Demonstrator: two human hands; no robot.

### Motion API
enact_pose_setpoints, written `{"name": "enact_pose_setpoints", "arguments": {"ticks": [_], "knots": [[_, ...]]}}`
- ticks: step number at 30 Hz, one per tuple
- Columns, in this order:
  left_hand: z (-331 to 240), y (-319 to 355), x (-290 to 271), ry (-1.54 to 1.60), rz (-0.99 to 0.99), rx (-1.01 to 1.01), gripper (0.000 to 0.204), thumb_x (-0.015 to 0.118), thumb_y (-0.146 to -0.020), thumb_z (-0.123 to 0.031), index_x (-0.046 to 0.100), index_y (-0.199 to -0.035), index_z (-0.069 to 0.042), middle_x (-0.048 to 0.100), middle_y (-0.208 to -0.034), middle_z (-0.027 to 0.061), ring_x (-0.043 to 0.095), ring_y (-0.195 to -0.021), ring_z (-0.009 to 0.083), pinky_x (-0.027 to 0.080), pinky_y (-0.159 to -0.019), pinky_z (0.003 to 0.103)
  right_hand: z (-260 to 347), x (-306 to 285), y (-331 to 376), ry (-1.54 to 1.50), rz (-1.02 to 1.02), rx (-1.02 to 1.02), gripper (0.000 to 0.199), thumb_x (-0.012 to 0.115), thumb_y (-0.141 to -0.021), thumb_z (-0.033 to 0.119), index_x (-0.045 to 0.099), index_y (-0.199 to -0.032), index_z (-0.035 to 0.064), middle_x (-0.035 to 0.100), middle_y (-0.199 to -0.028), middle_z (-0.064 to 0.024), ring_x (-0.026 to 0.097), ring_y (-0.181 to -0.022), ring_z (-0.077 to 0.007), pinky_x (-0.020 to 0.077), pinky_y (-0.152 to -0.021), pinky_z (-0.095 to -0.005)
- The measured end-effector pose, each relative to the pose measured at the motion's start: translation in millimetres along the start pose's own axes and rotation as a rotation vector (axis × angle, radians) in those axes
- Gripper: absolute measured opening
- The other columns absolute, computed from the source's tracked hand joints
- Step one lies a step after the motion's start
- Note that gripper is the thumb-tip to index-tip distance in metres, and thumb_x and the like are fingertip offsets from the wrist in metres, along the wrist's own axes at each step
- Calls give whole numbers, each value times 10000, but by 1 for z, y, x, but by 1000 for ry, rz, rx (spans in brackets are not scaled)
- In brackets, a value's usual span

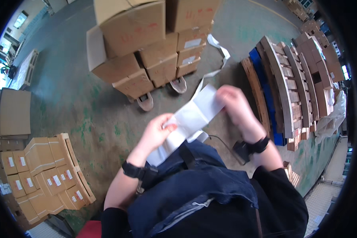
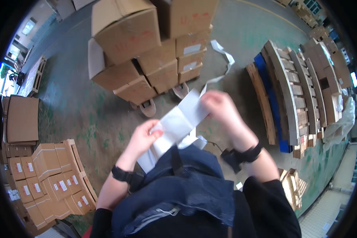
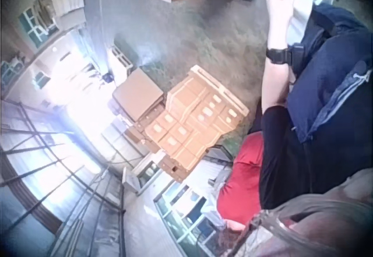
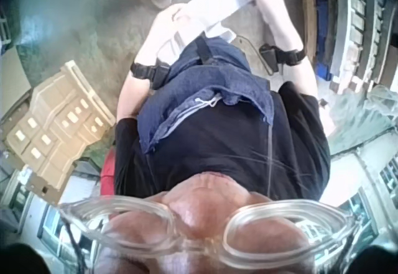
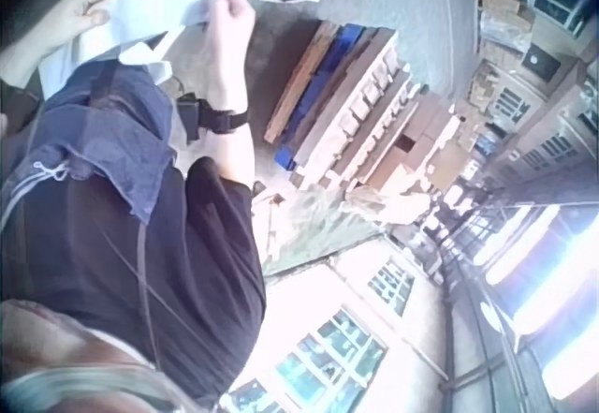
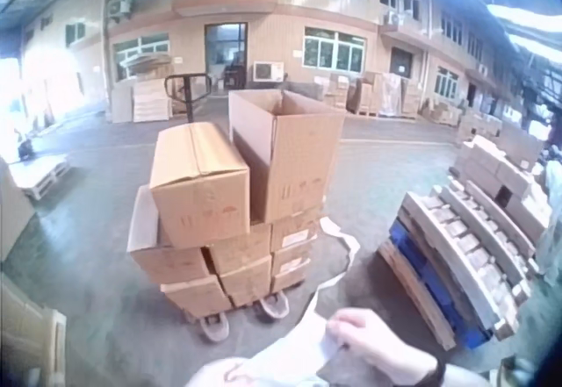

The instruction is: The person is peeling and applying shipping or identification labels onto cardboard boxes in a warehouse.

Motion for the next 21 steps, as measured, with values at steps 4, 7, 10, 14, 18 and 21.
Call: {"name": "enact_pose_setpoints", "arguments": {"ticks": [4, 7, 10, 14, 18, 21], "knots": [[8, -65, -1, 61, -103, -62, 254, 603, -815, -37, 535, -1059, -15, 599, -947, 26, 545, -864, 93, 448, -770, 239, -20, -167, -38, -301, -268, 39, 111, 549, -804, 170, 598, -800, 71, 538, -666, 11, 487, -553, -90, 379, -475, -218], [68, -110, -41, -24, -314, -138, 235, 602, -821, -77, 552, -1041, -14, 608, -925, 39, 550, -841, 108, 439, -767, 247, -54, -266, -62, -349, -465, 56, 122, 550, -832, 168, 600, -861, 60, 541, -694, 5, 486, -588, -85, 372, -497, -208], [122, -112, -87, 395, -502, -196, 234, 554, -851, -56, 526, -1069, 22, 603, -985, 74, 568, -874, 142, 445, -798, 270, -70, -303, -53, -192, -517, 79, 166, 558, -856, 188, 588, -948, 53, 550, -745, 10, 495, -638, -77, 374, -528, -200], [149, -102, -156, 489, -689, -274, 260, 563, -848, -67, 497, -1091, -5, 585, -1016, 99, 587, -921, 207, 487, -798, 343, -102, -371, -40, -69, -478, 137, 160, 558, -857, 188, 592, -943, 58, 554, -754, 9, 501, -643, -72, 369, -517, -194], [107, -113, -167, 572, -621, -280, 270, 532, -870, -92, 483, -1122, -8, 569, -1053, 89, 553, -988, 192, 453, -871, 339, -45, -419, -58, -71, -528, -34, 187, 539, -882, 197, 588, -970, 39, 574, -816, 6, 509, -707, -50, 396, -566, -185], [18, -131, -122, 502, -300, -166, 291, 521, -883, -118, 467, -1143, 2, 562, -1078, 94, 545, -995, 164, 457, -858, 311, 15, -412, -84, -93, -482, -166, 154, 558, -860, 159, 592, -972, 59, 601, -868, 4, 579, -779, -107, 461, -599, -270]]}}
Point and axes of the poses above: each hand's wrist, its own y-axis away from the middle knuckle, its own x-axis out of the palm, z = x × y, the point moved 9 cm from there along -y, towards the middle knuckle
